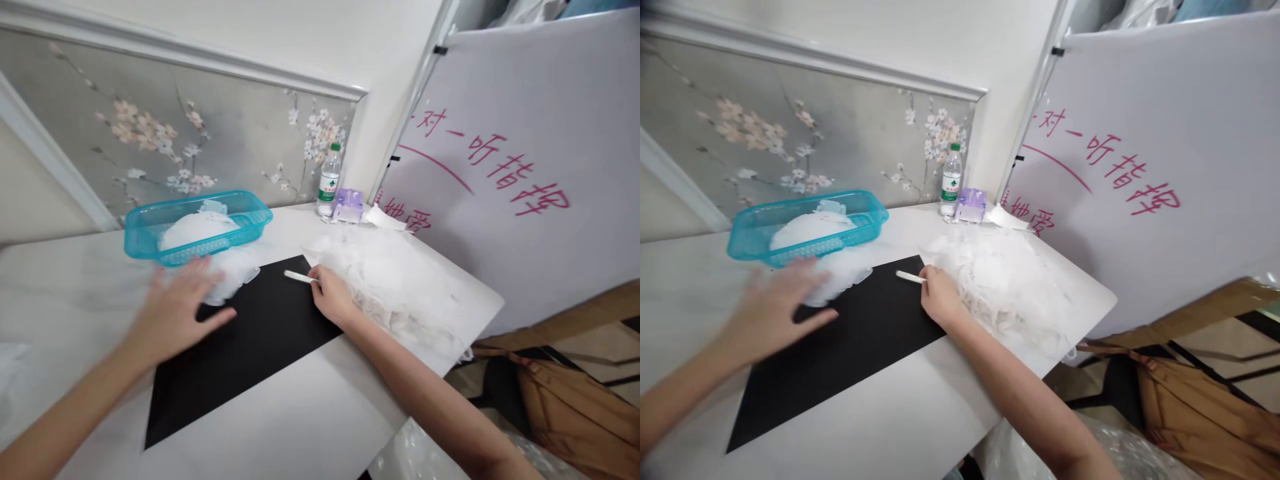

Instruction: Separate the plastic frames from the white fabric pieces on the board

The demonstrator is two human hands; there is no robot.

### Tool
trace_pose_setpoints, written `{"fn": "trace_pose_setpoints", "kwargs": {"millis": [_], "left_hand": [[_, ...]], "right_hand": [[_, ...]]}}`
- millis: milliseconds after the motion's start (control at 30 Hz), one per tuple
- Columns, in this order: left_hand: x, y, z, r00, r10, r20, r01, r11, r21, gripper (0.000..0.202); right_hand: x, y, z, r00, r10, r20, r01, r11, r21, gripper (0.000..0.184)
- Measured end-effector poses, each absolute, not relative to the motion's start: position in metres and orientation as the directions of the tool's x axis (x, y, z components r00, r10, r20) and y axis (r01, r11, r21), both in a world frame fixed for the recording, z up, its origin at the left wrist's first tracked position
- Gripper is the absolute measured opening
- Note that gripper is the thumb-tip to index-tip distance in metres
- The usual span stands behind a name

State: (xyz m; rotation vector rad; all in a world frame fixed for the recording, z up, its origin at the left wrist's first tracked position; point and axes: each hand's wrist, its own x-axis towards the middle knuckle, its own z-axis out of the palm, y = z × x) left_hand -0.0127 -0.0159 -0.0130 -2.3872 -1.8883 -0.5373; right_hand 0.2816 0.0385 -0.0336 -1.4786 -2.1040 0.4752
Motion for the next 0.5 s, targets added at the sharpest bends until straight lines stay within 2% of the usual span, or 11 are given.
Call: {"fn": "trace_pose_setpoints", "kwargs": {"millis": [67,167,400,500], "left_hand": [[-0.005,-0.010,-0.020,0.236,0.949,0.209,0.958,-0.263,0.114,0.072],[-0.002,0.003,-0.028,0.210,0.967,0.148,0.977,-0.214,0.011,0.066],[-0.008,0.032,-0.013,0.251,0.902,0.353,0.964,-0.201,-0.172,0.058],[0.006,0.039,-0.008,0.191,0.870,0.454,0.978,-0.132,-0.159,0.058]], "right_hand": [[0.282,0.037,-0.030,-0.294,0.934,0.205,0.760,0.359,-0.542,0.021],[0.280,0.035,-0.024,-0.316,0.931,0.185,0.770,0.366,-0.523,0.024],[0.276,0.029,-0.013,-0.347,0.930,0.125,0.805,0.363,-0.470,0.023],[0.277,0.029,-0.013,-0.349,0.929,0.122,0.812,0.365,-0.456,0.022]]}}
